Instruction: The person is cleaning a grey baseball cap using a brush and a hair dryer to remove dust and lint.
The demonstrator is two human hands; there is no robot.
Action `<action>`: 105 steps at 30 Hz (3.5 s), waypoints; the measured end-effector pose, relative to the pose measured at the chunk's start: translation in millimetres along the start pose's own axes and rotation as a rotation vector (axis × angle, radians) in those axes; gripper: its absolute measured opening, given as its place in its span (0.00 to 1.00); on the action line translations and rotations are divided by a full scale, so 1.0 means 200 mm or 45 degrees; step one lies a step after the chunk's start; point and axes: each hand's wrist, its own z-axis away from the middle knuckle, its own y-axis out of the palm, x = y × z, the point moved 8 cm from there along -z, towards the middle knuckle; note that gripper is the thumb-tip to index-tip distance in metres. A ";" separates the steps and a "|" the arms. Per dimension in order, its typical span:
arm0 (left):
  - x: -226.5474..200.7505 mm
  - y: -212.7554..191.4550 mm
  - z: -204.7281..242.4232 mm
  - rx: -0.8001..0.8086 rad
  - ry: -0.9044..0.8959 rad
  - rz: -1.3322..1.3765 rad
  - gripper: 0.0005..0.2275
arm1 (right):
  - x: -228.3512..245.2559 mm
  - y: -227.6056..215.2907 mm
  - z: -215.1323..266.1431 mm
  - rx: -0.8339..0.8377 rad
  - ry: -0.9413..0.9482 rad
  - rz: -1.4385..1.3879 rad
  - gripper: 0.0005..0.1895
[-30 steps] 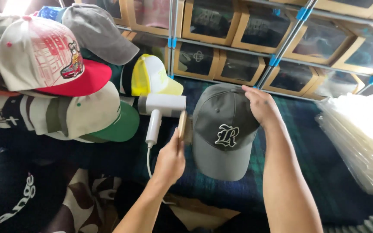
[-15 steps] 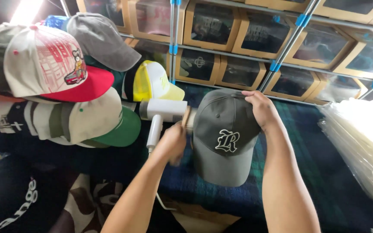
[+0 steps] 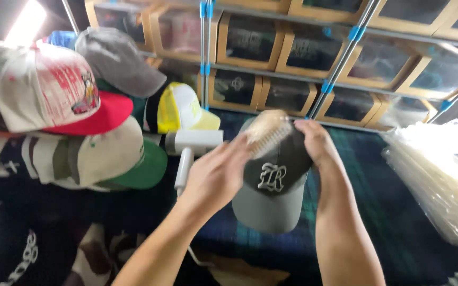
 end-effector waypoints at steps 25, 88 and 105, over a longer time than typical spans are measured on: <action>0.75 0.86 -0.72 1.372 -0.481 -0.375 0.09 | -0.64 0.05 0.19 -0.222 0.935 -0.756 0.18; 0.16 0.36 -0.02 0.308 -0.472 0.044 0.24 | -0.62 0.26 -0.60 0.175 0.249 0.496 0.23; 0.34 0.31 0.48 -0.087 -0.684 0.359 0.21 | -0.31 0.13 -0.42 0.074 0.527 0.294 0.19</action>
